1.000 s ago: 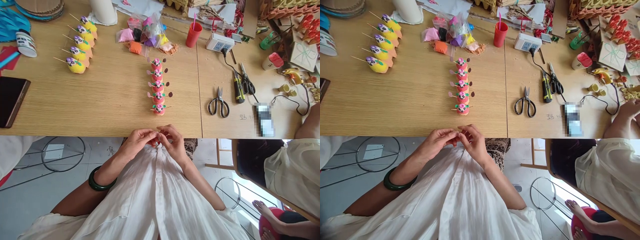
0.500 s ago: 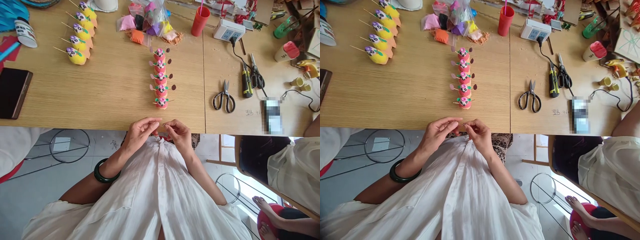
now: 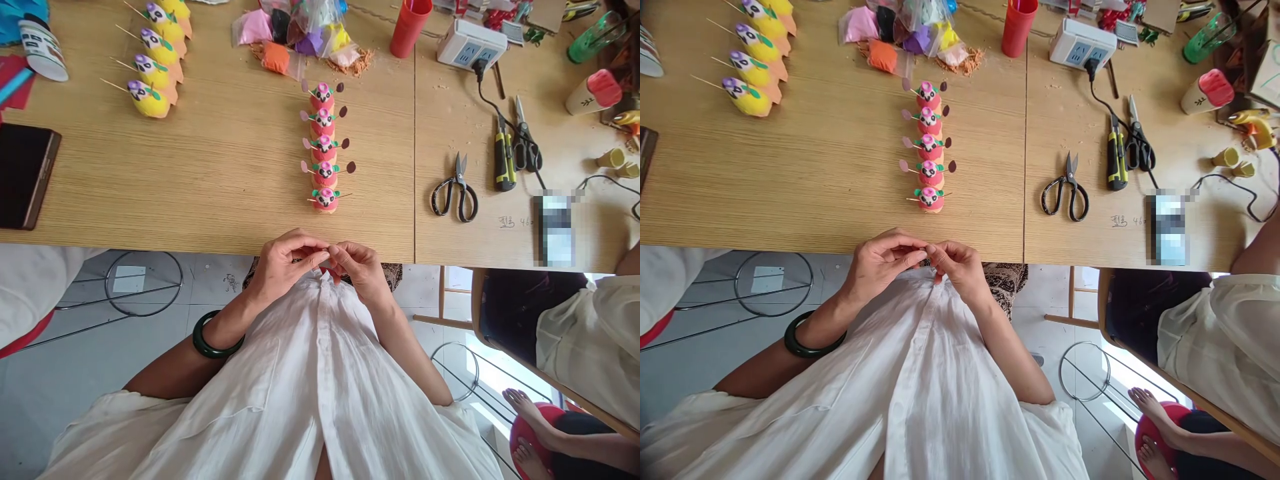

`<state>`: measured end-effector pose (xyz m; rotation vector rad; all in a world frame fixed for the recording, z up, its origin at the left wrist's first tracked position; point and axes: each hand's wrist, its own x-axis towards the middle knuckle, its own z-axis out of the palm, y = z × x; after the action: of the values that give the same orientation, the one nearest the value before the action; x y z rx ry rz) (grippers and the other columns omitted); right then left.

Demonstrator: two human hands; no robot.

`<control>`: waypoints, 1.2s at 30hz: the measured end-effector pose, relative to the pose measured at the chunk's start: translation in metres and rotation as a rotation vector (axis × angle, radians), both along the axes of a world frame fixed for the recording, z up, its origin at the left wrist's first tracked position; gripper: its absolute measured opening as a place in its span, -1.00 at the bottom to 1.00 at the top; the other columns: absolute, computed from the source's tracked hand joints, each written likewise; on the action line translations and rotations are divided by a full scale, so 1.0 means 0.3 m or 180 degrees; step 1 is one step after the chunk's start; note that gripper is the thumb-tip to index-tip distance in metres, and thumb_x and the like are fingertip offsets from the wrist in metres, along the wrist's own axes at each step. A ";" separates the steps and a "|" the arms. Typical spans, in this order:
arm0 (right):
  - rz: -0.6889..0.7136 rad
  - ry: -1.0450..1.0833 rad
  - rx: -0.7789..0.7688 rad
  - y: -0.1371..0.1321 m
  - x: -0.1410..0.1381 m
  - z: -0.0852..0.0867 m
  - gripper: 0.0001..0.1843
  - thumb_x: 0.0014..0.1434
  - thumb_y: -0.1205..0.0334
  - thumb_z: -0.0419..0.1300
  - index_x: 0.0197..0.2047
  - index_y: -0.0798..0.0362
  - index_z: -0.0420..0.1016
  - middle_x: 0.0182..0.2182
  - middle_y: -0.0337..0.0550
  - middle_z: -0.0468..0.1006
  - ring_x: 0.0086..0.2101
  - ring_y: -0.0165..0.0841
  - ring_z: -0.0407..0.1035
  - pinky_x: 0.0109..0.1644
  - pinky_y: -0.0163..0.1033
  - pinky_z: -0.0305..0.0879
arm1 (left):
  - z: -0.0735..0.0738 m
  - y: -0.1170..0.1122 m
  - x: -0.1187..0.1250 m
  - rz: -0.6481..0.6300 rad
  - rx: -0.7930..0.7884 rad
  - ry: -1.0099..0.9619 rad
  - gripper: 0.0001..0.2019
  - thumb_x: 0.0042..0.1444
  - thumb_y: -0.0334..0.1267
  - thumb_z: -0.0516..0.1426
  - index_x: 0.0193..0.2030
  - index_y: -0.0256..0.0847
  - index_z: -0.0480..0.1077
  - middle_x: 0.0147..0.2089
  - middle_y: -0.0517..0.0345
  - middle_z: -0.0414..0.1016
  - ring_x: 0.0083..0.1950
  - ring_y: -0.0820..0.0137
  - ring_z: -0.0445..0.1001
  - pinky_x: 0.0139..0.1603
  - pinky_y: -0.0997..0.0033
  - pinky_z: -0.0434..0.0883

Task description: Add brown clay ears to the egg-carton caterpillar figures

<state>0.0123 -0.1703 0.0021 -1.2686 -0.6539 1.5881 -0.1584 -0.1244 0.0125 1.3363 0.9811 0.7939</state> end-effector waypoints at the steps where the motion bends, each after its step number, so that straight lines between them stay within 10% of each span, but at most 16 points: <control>1: 0.0021 0.0017 -0.0013 0.001 0.001 -0.001 -0.48 0.02 -0.21 0.51 -0.52 0.06 0.51 -0.61 -0.37 0.41 -0.63 -0.54 0.29 -0.56 -0.37 0.29 | 0.000 0.000 -0.001 -0.0007 0.0043 0.0034 -0.85 0.19 -0.16 0.37 -0.17 -0.13 0.71 -0.19 0.09 0.60 -0.28 0.38 0.58 -0.27 0.43 0.57; 10: -0.0179 -0.0200 0.0125 -0.003 -0.014 -0.008 -0.51 -0.01 -0.22 0.52 -0.45 0.05 0.58 -0.53 -0.32 0.50 -0.60 -0.53 0.30 -0.55 -0.35 0.33 | -0.003 -0.010 0.004 0.0274 0.0064 0.0319 -0.90 0.08 -0.25 0.41 -0.28 -0.17 0.65 -0.28 0.14 0.63 -0.31 0.38 0.58 -0.20 0.42 0.56; 24: -0.0632 0.0642 -0.0107 0.003 0.010 -0.006 -0.58 -0.06 0.00 0.58 -0.18 0.01 0.69 -0.38 -0.30 0.64 -0.40 -0.48 0.48 -0.29 -0.29 0.62 | -0.006 0.004 0.014 0.0753 -0.1487 -0.0877 -0.72 0.06 -0.16 0.44 -0.13 -0.26 0.68 -0.21 0.04 0.73 -0.18 0.31 0.71 -0.02 0.26 0.67; 36: -0.0452 -0.0071 0.0222 -0.008 -0.010 -0.005 -0.60 0.08 -0.08 0.51 -0.14 0.01 0.65 -0.40 -0.30 0.66 -0.51 -0.47 0.50 -0.37 -0.31 0.50 | -0.022 -0.013 0.032 0.0445 -0.0776 -0.0126 -0.61 0.08 0.00 0.44 -0.14 -0.31 0.68 -0.23 0.00 0.75 -0.26 0.29 0.71 -0.12 0.35 0.66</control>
<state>0.0092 -0.1728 0.0006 -1.2547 -0.6143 1.4254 -0.1489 -0.1284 0.0060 1.0477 1.1112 0.7755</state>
